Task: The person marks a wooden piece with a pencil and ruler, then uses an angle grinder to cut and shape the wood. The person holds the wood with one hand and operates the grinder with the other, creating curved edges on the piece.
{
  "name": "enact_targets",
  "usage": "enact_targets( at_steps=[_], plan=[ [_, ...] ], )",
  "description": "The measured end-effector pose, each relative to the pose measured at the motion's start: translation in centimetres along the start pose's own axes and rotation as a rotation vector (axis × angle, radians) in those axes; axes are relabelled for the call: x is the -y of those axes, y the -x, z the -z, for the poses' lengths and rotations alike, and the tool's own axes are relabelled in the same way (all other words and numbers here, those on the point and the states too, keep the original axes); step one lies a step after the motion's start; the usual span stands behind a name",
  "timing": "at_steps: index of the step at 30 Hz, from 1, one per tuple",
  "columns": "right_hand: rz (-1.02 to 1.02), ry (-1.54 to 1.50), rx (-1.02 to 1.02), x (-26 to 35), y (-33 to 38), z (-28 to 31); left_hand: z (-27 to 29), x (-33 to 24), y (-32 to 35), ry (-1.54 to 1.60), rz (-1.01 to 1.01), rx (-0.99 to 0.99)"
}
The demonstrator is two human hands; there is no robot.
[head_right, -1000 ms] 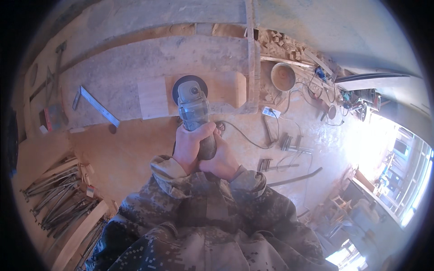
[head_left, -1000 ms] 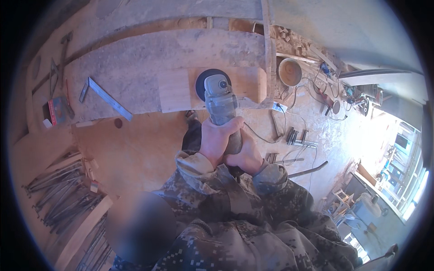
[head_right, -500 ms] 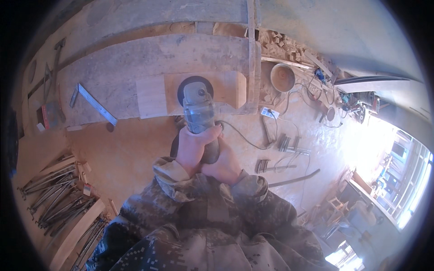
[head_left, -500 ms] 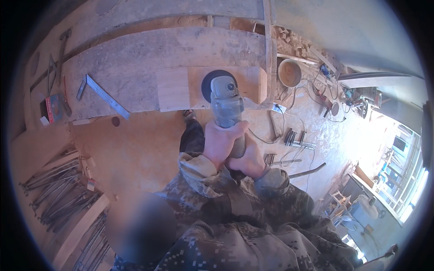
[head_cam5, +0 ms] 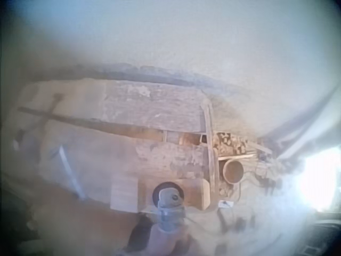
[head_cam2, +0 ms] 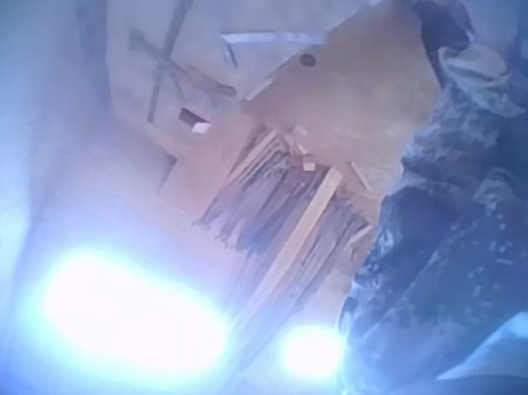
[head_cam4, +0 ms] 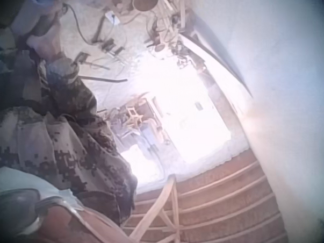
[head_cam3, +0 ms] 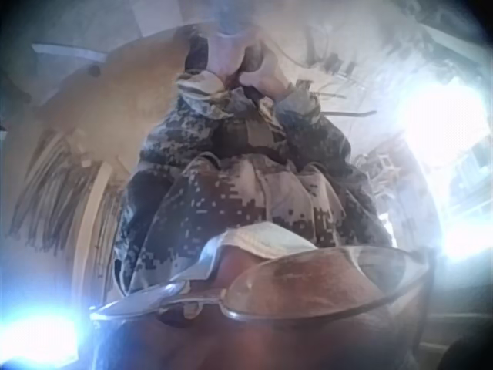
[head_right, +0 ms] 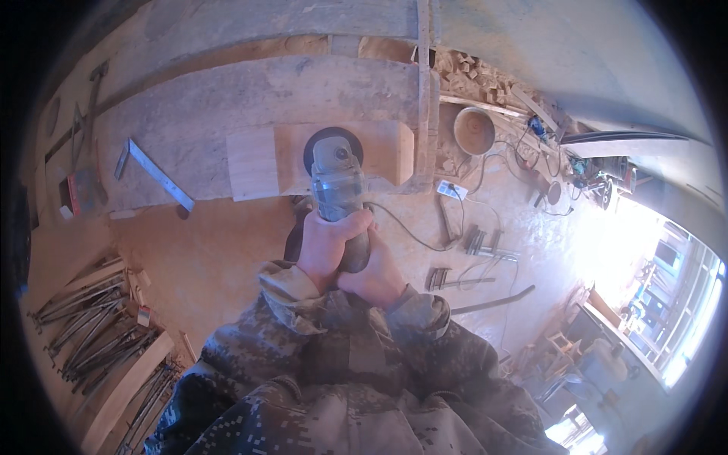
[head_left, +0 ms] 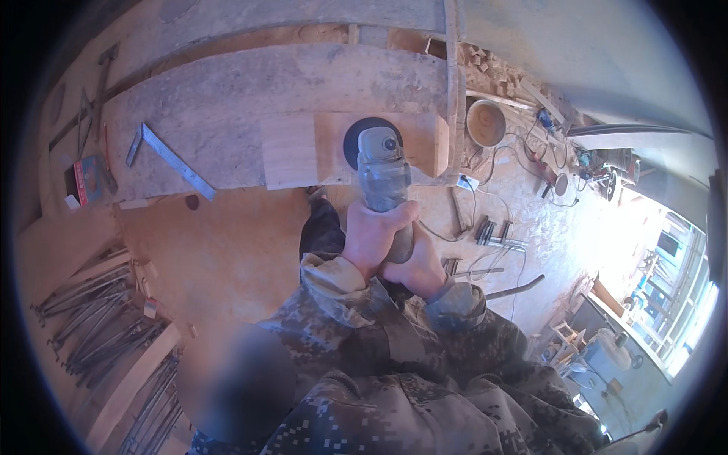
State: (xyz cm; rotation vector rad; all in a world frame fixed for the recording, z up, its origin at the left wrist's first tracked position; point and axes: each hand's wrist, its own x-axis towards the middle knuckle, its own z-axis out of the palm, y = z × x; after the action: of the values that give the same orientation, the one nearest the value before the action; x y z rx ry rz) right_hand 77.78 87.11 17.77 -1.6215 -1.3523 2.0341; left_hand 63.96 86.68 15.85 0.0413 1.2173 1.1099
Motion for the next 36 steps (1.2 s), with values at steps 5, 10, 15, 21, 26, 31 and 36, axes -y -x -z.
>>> enact_targets(
  at_steps=[5,10,15,21,26,31,36],
  plan=[
    [-0.017,0.045,-0.031,-0.1,0.5,0.4,-0.3,0.3,-0.1,0.003,0.004,0.027],
    [-0.011,0.012,0.074,1.8,-0.6,0.0,-0.3,-2.3,0.4,-0.033,-0.017,-0.041],
    [-0.002,-0.016,0.107,1.5,-1.9,-0.4,0.4,-2.2,-0.5,-0.026,-0.054,-0.079],
    [-0.049,-0.033,0.07,1.9,-1.7,-0.4,0.8,-1.5,-1.2,-0.042,-0.072,-0.031],
    [-0.027,0.024,-0.029,1.7,-0.9,-0.1,0.0,-1.4,-1.0,-0.012,-0.035,0.036],
    [0.002,0.023,-0.032,1.5,-0.7,0.1,-0.3,-1.7,-0.8,-0.066,-0.019,0.024],
    [-0.018,-0.003,0.077,2.3,-1.9,-0.3,0.1,-2.7,-1.0,-0.037,-0.068,-0.028]
  ],
)
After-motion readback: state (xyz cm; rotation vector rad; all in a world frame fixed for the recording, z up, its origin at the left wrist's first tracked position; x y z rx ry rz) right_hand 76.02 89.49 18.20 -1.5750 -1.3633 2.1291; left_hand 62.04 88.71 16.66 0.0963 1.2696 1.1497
